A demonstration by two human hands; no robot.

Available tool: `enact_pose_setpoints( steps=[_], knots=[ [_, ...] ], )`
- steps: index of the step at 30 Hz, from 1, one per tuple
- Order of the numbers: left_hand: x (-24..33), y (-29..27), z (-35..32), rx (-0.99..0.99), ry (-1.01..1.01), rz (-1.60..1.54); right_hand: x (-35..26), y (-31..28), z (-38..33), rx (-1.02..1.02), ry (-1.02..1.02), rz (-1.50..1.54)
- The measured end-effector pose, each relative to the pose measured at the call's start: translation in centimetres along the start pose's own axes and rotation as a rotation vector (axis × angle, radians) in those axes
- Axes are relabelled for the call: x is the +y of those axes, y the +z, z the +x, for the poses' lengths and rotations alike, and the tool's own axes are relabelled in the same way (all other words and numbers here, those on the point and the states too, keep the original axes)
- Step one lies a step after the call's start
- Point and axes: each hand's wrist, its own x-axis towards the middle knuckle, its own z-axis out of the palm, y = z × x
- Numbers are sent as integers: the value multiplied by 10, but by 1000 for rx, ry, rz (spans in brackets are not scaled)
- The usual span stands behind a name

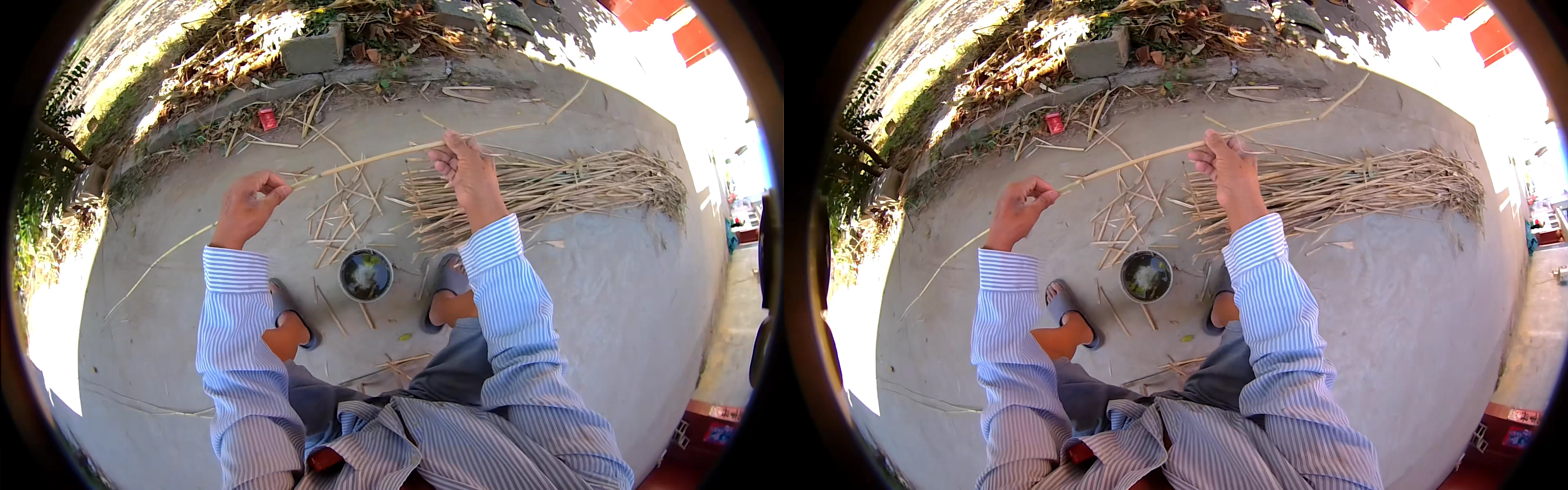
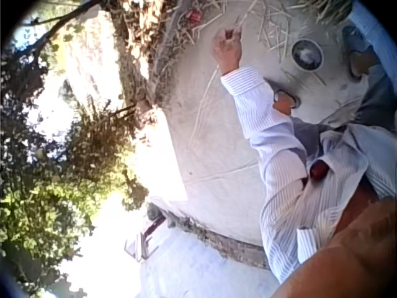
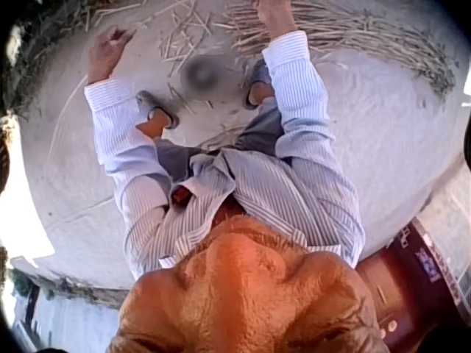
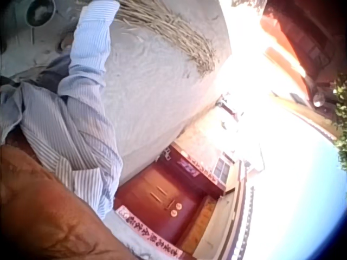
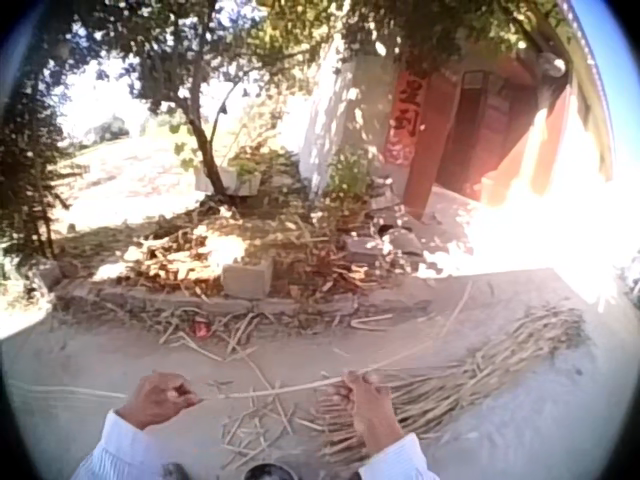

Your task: The person sits on the ground and repeatedly picks up long dried sticks, stripping off outer layers or side branches by hand. The removed pieces fall onto the ground, and the cleaned sticks are placed back into a pile.

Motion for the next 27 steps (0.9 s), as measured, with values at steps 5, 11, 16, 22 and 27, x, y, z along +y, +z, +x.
enact_pose_setpoints(
  steps=[5, 11, 16, 22, 27],
  knots=[
    [37, 24, 6, 152, 271, 129, 10, 21, -14, -46, 53, 9],
    [46, 53, 22, 225, 236, -59, 9, 33, -23, -245, 19, 45],
    [36, 42, 25, 112, 232, -74, 1, 29, -24, -386, 23, -32],
    [35, 40, 26, 29, 132, -177, 1, 32, -27, -346, 28, -142],
    [46, 42, 20, 125, 154, -187, 2, 33, -30, -360, 72, 9]
  ],
)
